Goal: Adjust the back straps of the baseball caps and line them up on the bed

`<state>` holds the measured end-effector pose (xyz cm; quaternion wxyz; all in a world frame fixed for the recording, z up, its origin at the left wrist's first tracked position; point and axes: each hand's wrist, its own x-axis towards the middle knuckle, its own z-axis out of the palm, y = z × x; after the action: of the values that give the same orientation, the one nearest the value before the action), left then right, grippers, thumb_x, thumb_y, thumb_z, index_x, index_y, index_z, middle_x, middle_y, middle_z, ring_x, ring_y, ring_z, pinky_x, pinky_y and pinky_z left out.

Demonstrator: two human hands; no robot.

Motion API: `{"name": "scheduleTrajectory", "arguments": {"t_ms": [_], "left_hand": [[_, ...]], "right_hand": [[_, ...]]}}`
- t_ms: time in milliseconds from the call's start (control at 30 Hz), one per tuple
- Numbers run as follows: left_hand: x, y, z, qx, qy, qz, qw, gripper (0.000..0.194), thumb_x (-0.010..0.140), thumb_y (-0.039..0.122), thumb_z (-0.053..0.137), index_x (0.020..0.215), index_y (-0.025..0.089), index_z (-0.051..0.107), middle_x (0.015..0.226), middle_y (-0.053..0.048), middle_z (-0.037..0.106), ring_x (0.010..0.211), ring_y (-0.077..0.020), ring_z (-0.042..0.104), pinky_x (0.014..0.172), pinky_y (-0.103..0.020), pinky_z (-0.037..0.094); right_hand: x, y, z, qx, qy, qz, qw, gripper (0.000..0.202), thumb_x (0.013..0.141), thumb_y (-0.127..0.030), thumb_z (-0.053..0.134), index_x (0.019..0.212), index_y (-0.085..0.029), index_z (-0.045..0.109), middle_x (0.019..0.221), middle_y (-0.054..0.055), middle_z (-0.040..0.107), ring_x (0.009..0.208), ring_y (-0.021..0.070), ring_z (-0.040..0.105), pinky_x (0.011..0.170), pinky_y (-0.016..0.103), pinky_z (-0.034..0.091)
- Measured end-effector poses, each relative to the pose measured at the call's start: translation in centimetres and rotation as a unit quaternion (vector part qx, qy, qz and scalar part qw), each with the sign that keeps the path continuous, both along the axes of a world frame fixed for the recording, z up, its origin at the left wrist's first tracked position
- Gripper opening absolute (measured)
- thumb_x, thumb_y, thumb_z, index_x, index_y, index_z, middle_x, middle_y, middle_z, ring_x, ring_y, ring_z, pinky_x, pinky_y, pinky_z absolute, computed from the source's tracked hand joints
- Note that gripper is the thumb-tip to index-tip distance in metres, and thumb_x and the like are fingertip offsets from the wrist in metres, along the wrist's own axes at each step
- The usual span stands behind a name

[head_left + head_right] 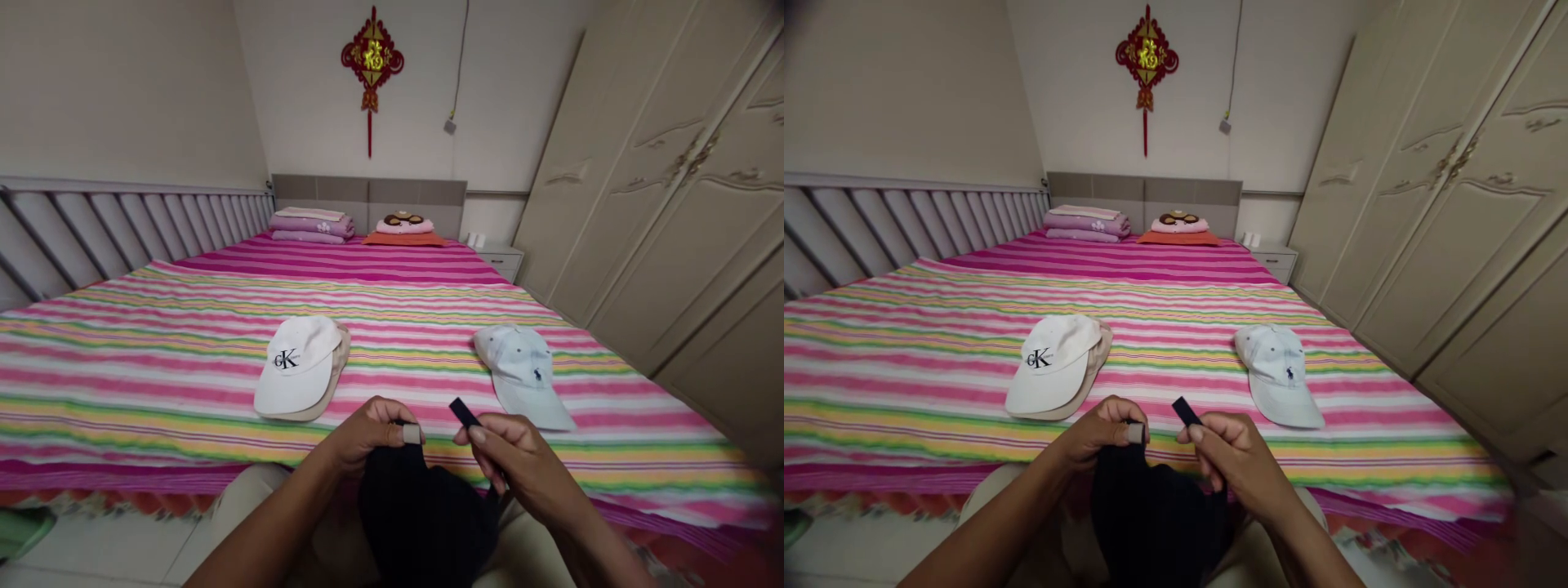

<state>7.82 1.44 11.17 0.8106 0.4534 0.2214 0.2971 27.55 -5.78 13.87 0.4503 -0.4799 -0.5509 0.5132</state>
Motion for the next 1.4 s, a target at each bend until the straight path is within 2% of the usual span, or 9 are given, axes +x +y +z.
{"name": "scheduleTrajectory", "arguments": {"t_ms": [100, 233, 367, 600, 800, 1133, 1267, 1400], "left_hand": [[-0.1, 0.0, 0.4, 0.008, 0.006, -0.004, 1.000, 0.022, 0.050, 0.022, 0.077, 0.066, 0.010, 0.067, 0.054, -0.002, 0.063, 0.044, -0.0070, 0.053, 0.043, -0.015, 0.037], [-0.3, 0.1, 0.3, 0.014, 0.020, -0.001, 1.000, 0.021, 0.052, 0.022, 0.076, 0.068, 0.011, 0.067, 0.055, -0.001, 0.062, 0.043, -0.0053, 0.051, 0.042, -0.014, 0.035], [-0.5, 0.0, 0.0, 0.021, 0.026, 0.005, 0.999, 0.024, 0.051, 0.023, 0.076, 0.070, 0.011, 0.067, 0.058, -0.001, 0.062, 0.045, -0.0051, 0.050, 0.043, -0.014, 0.034], [-0.5, -0.1, 0.2, 0.030, 0.009, -0.004, 0.999, 0.024, 0.052, 0.025, 0.076, 0.070, 0.012, 0.067, 0.057, 0.000, 0.059, 0.045, -0.0038, 0.047, 0.043, -0.014, 0.032], [-0.6, -0.3, 0.0, 0.052, 0.040, -0.012, 0.998, 0.025, 0.054, 0.028, 0.075, 0.070, 0.012, 0.067, 0.057, 0.000, 0.058, 0.046, -0.0044, 0.046, 0.044, -0.015, 0.030], [-0.8, -0.6, -0.1, 0.067, 0.068, -0.011, 0.995, 0.026, 0.053, 0.030, 0.075, 0.070, 0.012, 0.067, 0.058, 0.000, 0.058, 0.049, -0.0054, 0.045, 0.045, -0.017, 0.029], [-1.0, -0.7, -0.1, 0.079, 0.078, -0.017, 0.994, 0.024, 0.058, 0.029, 0.072, 0.073, 0.011, 0.066, 0.059, 0.000, 0.058, 0.049, -0.0050, 0.044, 0.047, -0.017, 0.030], [-0.8, -1.0, 0.1, 0.090, 0.040, -0.021, 0.995, 0.027, 0.061, 0.029, 0.071, 0.081, 0.013, 0.061, 0.065, -0.001, 0.059, 0.053, -0.0070, 0.049, 0.050, -0.018, 0.032]], "right_hand": [[-0.8, 0.1, 0.7, -0.003, -0.042, 0.028, 0.999, 0.032, 0.074, -0.046, 0.054, 0.070, -0.014, 0.058, 0.038, -0.009, 0.034, 0.032, 0.0032, 0.024, 0.033, 0.018, 0.018], [-1.9, 0.1, 1.0, 0.024, -0.089, 0.034, 0.995, 0.032, 0.075, -0.043, 0.050, 0.058, -0.016, 0.051, 0.040, -0.007, 0.033, 0.034, 0.0046, 0.028, 0.034, 0.019, 0.021], [-2.2, 0.3, 0.7, 0.027, -0.119, 0.032, 0.992, 0.028, 0.074, -0.038, 0.050, 0.057, -0.016, 0.052, 0.040, -0.006, 0.034, 0.034, 0.0056, 0.030, 0.034, 0.020, 0.022], [-2.2, 0.5, 0.4, -0.016, -0.107, 0.054, 0.993, 0.025, 0.072, -0.037, 0.051, 0.061, -0.015, 0.057, 0.039, -0.006, 0.039, 0.032, 0.0053, 0.032, 0.032, 0.018, 0.024], [-2.4, 0.8, 0.2, -0.048, -0.071, 0.069, 0.994, 0.021, 0.068, -0.034, 0.052, 0.061, -0.015, 0.057, 0.039, -0.006, 0.042, 0.031, 0.0048, 0.033, 0.032, 0.017, 0.027], [-2.0, 0.9, 0.1, -0.028, -0.075, 0.121, 0.989, 0.025, 0.071, -0.037, 0.053, 0.063, -0.014, 0.059, 0.042, -0.006, 0.041, 0.034, 0.0050, 0.035, 0.033, 0.017, 0.028], [-2.0, 0.8, -0.3, -0.035, -0.046, 0.129, 0.990, 0.027, 0.073, -0.041, 0.053, 0.067, -0.015, 0.056, 0.045, -0.006, 0.045, 0.034, 0.0045, 0.036, 0.033, 0.016, 0.027], [-2.0, 0.8, -0.6, -0.042, -0.004, 0.134, 0.990, 0.028, 0.073, -0.043, 0.055, 0.068, -0.015, 0.055, 0.044, -0.007, 0.042, 0.034, 0.0041, 0.031, 0.033, 0.017, 0.023]]}}
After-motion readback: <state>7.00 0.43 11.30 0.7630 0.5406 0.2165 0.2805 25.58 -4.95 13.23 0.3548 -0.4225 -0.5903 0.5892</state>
